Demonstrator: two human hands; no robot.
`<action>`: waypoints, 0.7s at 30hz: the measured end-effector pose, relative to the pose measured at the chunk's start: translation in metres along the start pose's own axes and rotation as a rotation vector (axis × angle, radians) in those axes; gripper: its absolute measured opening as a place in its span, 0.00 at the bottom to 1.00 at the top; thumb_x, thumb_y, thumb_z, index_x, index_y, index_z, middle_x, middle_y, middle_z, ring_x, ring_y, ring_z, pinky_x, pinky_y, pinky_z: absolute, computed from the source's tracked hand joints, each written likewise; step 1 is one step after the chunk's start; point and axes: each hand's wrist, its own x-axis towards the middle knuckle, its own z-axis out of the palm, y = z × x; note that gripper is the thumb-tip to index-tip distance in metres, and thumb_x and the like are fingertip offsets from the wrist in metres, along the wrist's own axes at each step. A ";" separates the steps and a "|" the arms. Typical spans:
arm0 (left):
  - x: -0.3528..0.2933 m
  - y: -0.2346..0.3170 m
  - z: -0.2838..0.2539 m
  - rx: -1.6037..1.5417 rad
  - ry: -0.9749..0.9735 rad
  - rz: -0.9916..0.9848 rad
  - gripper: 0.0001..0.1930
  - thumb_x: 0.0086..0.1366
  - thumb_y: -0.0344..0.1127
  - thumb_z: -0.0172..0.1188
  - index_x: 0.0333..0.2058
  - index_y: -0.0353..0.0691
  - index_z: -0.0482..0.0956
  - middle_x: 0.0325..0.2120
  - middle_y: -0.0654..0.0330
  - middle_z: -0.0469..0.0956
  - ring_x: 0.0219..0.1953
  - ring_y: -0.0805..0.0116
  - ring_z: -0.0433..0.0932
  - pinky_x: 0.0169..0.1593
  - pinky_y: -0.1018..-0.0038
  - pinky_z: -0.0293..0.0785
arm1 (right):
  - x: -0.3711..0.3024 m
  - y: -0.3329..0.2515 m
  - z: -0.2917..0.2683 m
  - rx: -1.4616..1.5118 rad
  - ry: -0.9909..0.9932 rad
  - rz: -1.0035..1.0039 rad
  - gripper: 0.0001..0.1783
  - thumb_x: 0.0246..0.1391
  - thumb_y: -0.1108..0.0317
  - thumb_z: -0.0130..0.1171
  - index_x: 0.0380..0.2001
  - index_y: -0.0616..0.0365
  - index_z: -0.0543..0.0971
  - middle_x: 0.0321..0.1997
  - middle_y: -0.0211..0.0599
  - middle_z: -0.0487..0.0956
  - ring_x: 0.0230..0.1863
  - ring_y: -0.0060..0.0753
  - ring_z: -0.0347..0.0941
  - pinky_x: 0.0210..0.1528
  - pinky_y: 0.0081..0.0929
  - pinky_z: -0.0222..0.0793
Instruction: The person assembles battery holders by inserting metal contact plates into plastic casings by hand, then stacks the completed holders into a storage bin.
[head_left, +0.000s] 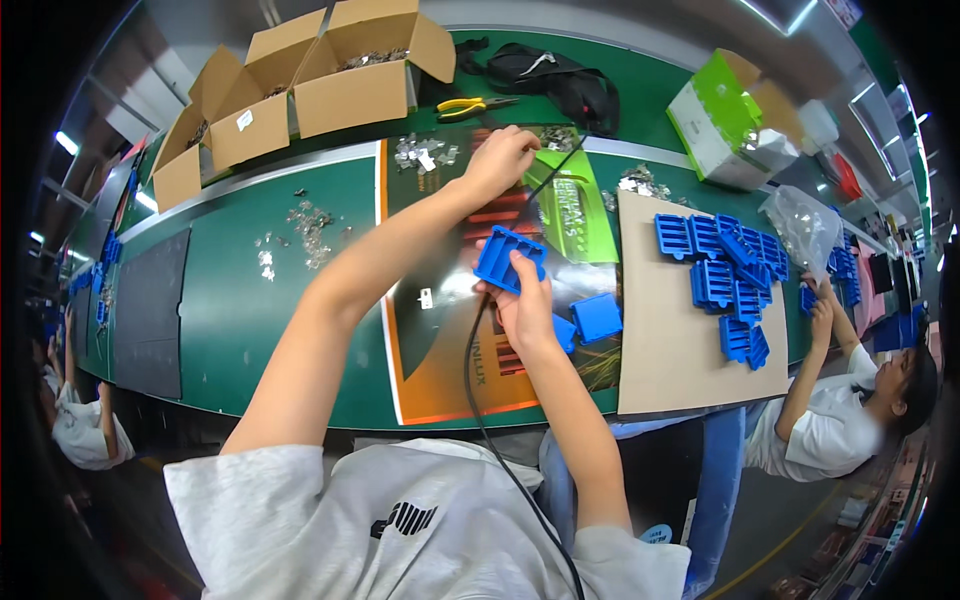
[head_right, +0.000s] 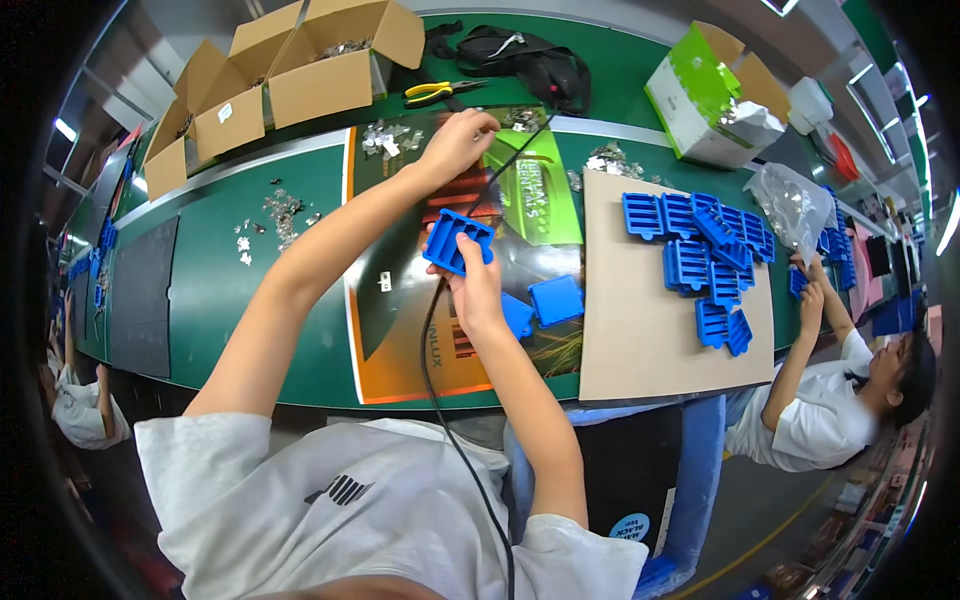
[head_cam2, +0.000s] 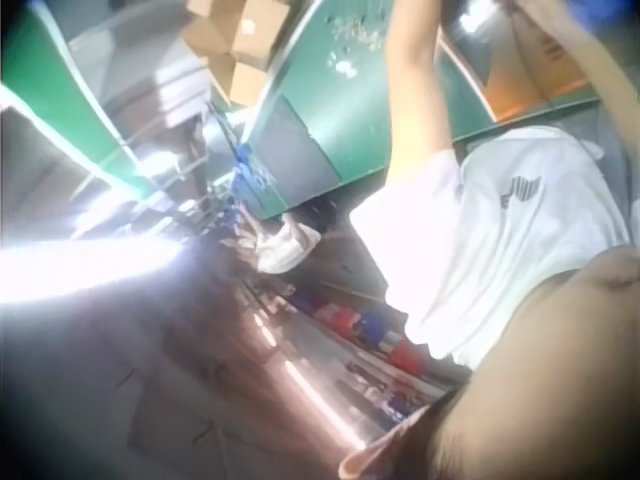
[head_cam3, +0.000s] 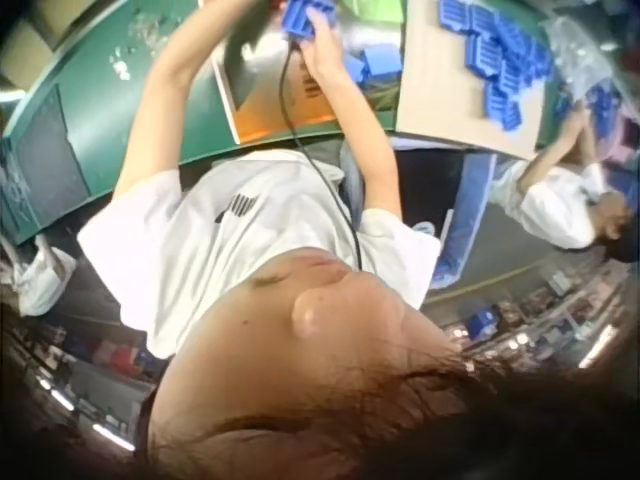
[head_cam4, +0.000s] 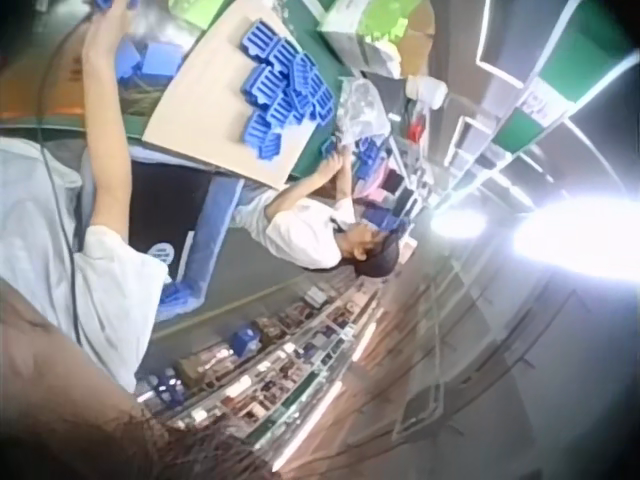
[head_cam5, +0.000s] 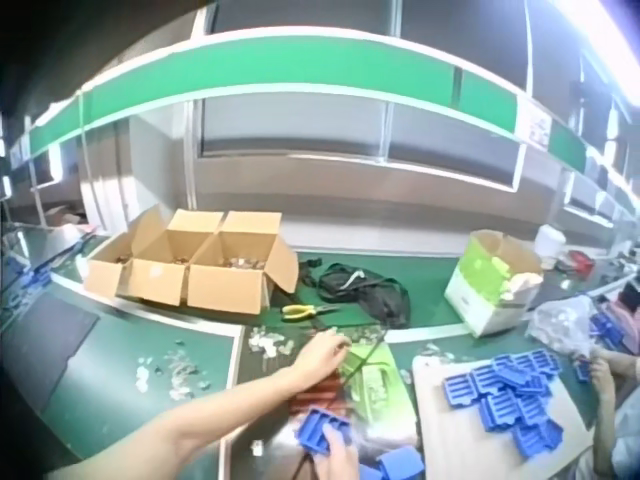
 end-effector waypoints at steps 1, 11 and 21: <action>0.011 -0.001 0.018 0.052 -0.014 0.013 0.08 0.57 0.33 0.58 0.35 0.40 0.78 0.32 0.52 0.74 0.38 0.50 0.73 0.43 0.61 0.70 | 0.001 -0.002 -0.005 0.020 0.007 -0.010 0.19 0.60 0.62 0.47 0.48 0.66 0.69 0.46 0.45 0.77 0.40 0.35 0.76 0.35 0.27 0.73; 0.041 -0.012 0.063 0.243 -0.101 -0.130 0.10 0.55 0.39 0.60 0.33 0.42 0.79 0.32 0.54 0.77 0.40 0.52 0.75 0.45 0.61 0.71 | -0.001 -0.015 -0.008 0.065 0.050 -0.012 0.18 0.58 0.60 0.49 0.45 0.63 0.71 0.39 0.41 0.78 0.39 0.33 0.78 0.35 0.28 0.73; 0.040 -0.012 0.050 0.136 -0.064 -0.058 0.06 0.56 0.32 0.57 0.31 0.38 0.79 0.32 0.51 0.78 0.39 0.51 0.74 0.46 0.61 0.70 | 0.003 -0.015 -0.013 0.026 0.084 -0.004 0.18 0.58 0.60 0.49 0.45 0.63 0.71 0.40 0.41 0.79 0.38 0.34 0.78 0.35 0.27 0.73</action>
